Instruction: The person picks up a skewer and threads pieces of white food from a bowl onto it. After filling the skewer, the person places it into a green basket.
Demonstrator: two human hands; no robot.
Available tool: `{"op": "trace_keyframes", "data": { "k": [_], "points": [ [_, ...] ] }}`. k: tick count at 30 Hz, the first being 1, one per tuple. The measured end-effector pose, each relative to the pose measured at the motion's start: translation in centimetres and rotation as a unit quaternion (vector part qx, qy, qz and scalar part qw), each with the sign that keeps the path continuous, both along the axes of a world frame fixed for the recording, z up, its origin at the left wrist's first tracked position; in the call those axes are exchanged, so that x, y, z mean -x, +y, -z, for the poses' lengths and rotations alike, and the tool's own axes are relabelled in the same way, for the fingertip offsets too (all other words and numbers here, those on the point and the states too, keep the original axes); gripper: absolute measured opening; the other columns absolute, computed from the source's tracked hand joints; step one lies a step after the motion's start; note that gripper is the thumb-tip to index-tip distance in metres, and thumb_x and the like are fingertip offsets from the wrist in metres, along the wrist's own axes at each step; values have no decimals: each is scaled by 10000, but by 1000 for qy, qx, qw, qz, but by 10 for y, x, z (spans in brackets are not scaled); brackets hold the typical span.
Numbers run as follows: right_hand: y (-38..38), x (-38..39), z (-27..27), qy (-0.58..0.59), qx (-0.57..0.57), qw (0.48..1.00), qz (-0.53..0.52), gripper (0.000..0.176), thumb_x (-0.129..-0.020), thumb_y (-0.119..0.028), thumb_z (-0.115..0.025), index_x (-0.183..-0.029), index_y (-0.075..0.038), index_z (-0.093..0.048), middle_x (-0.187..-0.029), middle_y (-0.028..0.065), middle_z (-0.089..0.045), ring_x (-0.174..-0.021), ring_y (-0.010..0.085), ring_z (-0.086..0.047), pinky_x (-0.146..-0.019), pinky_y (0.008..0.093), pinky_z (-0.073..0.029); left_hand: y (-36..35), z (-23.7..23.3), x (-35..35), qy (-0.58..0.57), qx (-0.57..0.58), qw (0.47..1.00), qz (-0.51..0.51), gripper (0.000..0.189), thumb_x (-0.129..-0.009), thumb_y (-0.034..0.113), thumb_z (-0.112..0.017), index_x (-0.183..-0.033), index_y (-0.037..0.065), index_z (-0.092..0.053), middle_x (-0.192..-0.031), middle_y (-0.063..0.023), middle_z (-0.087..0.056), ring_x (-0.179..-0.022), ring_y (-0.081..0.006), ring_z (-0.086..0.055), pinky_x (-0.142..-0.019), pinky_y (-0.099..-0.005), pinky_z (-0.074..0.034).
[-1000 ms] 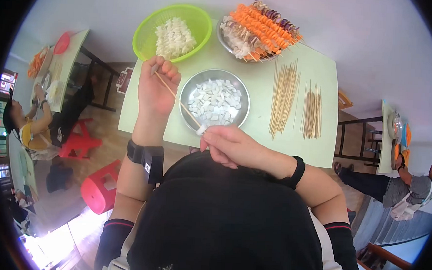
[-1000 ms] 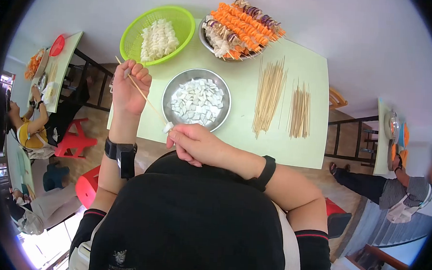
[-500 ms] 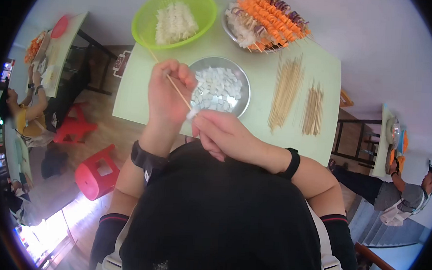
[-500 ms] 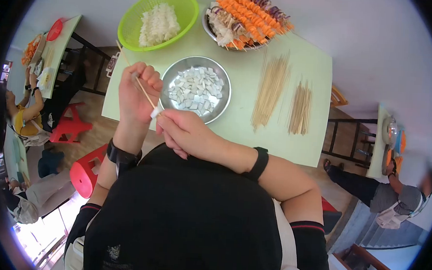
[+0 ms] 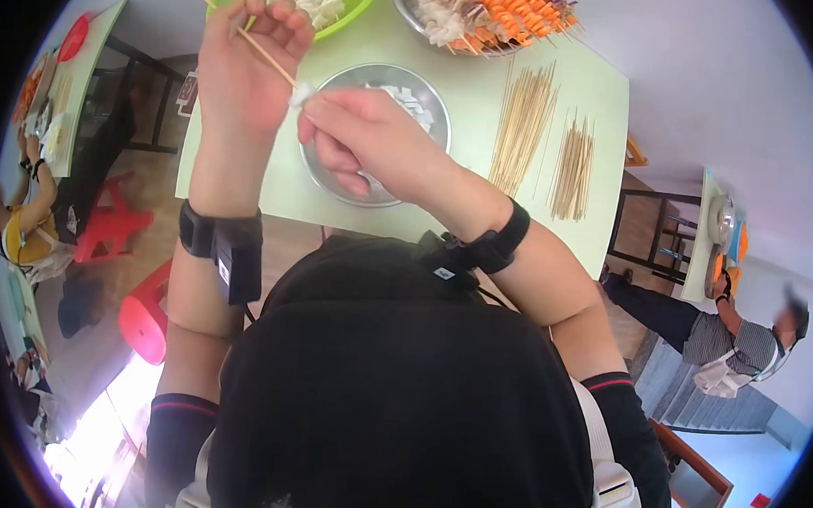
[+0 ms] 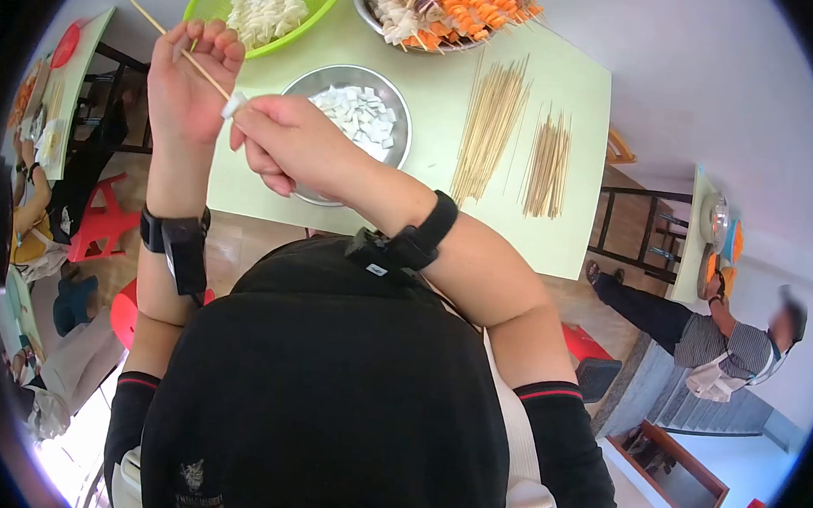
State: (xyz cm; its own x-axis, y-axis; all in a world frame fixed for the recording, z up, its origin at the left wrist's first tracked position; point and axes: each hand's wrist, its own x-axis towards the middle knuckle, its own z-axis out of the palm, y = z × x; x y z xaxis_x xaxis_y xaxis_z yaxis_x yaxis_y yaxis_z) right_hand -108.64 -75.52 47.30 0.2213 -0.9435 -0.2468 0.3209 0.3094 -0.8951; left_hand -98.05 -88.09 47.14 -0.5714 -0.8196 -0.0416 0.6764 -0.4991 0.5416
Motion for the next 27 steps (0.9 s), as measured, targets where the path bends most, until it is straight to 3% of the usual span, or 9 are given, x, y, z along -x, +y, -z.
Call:
{"op": "trace_keyframes", "data": {
  "k": [3, 7, 10, 15, 20, 23, 27],
  "points": [
    [-6, -11, 3, -40, 22, 998, 38, 292, -979, -249, -383, -843, -19, -500, -501, -25, -363, -380, 74, -367, -378, 223, -318, -3, -13, 1, -20, -23, 999, -29, 140, -902, 170, -440, -827, 56, -408, -749, -51, -370, -700, -166, -387, -639, -283, -377],
    [7, -20, 1, -31, 22, 997, 61, 286, -979, -235, -384, -834, -17, -498, -489, -23, -365, -364, 77, -354, -361, 221, -306, 19, -4, -2, -65, -6, 998, -13, 190, -901, 208, -432, -766, 86, -379, -684, -20, -342, -631, -143, -356, -569, -267, -334],
    [10, -24, -5, -6, 15, 998, 67, 281, -981, -222, -378, -826, -19, -495, -481, -21, -372, -357, 78, -354, -350, 222, -301, 29, 10, -10, -9, -52, 997, 59, 212, -901, 244, -427, -756, 90, -425, -677, -72, -461, -626, -199, -466, -588, -296, -417],
    [10, -30, -4, -8, 19, 998, 65, 284, -984, -217, -369, -816, -23, -491, -479, -17, -392, -354, 78, -365, -345, 222, -303, 36, 4, -18, -15, -33, 998, 58, 223, -918, 270, -401, -765, 108, -412, -610, -58, -442, -562, -189, -446, -538, -293, -401],
    [13, -33, -2, 7, -11, 998, 61, 295, -988, -219, -360, -799, -32, -486, -476, -21, -399, -354, 77, -373, -346, 220, -311, 42, 11, -21, 4, -25, 996, 80, 234, -919, 266, -392, -751, 102, -393, -605, -58, -440, -566, -185, -448, -538, -284, -396],
    [12, -33, -1, 6, 0, 998, 61, 311, -990, -219, -352, -770, -38, -476, -476, -19, -402, -350, 80, -378, -341, 223, -316, 49, 12, -21, -53, -39, 997, 43, 232, -915, 257, -403, -747, 98, -390, -636, -62, -461, -593, -185, -467, -543, -282, -401],
    [10, -35, 1, 28, 31, 997, 66, 321, -989, -216, -350, -749, -38, -469, -476, -16, -403, -345, 83, -382, -336, 224, -318, 60, 10, -19, -68, -53, 996, 32, 230, -910, 246, -419, -741, 95, -377, -707, -76, -488, -705, -208, -516, -655, -318, -449]
  ]
}}
